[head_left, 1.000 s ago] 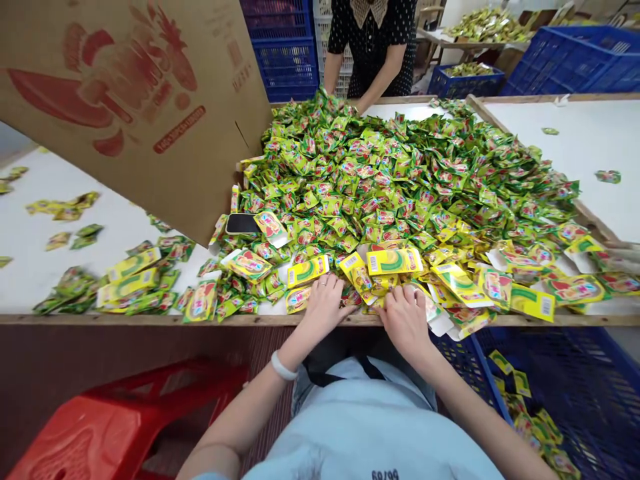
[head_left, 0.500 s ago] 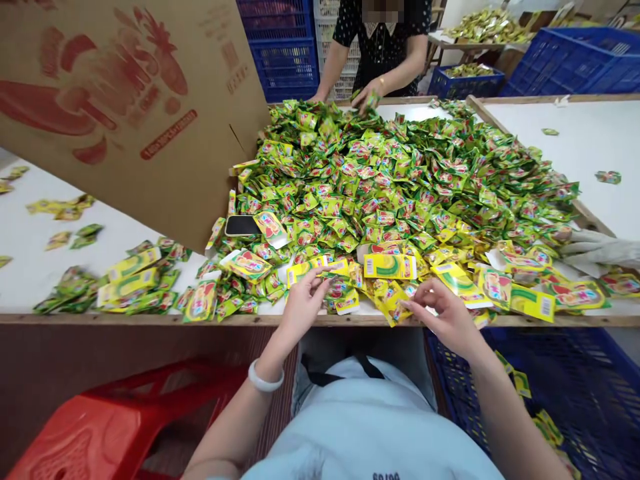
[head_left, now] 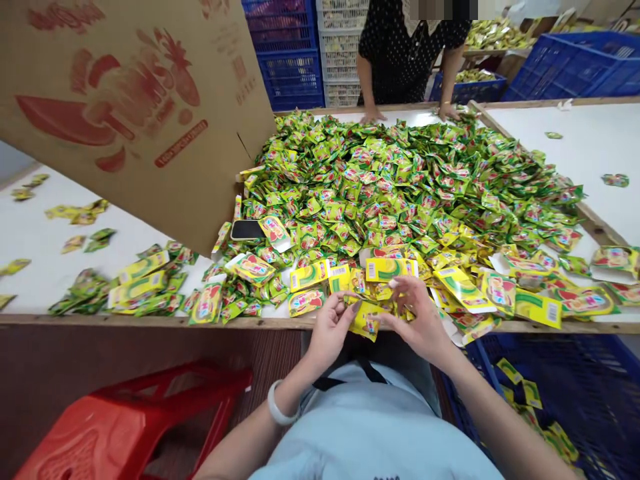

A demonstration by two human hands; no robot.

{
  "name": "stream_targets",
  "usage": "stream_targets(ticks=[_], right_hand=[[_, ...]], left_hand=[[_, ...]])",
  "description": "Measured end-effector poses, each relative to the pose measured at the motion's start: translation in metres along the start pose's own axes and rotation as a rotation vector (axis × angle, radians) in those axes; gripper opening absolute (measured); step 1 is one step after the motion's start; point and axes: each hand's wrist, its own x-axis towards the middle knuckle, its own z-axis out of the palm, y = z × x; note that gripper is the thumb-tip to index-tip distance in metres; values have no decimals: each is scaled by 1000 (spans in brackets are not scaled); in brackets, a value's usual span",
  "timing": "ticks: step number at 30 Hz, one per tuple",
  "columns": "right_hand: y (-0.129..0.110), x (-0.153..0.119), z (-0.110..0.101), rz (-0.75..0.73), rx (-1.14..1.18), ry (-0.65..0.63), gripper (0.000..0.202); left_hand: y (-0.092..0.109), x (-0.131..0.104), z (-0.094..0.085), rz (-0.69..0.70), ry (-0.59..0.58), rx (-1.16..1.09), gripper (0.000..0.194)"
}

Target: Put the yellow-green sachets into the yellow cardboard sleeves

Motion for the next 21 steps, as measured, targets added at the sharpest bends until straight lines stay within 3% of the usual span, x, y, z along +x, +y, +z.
stream_targets(ticks=[2,4,5,10,12,15,18,21], right_hand=[[8,-13,10,118,189,-57,57],[13,-23,18,216,342,-115,45],[15,-26,19,248,388,-84,37],[17,-32,0,338,427,342,29],[15,-33,-11,412,492,442,32],[13,-36,-22,513,687,421,35],[10,-35,-34,494,763,357,36],[3,-27,-50,365,664,408,30]], left_hand=[[-8,-7,6,-3,25,-27,45],[-12,-6,11,36,-17,20,39],[-11,-1,13,98,-47,86,35],[1,58,24,581,-206,681,24],[-1,82,35,630,-277,966,39],[-10,106,52,570,-236,1247,65],[-13,117,55,532,-133,1163,50],[-3,117,43,447,-119,729,35]])
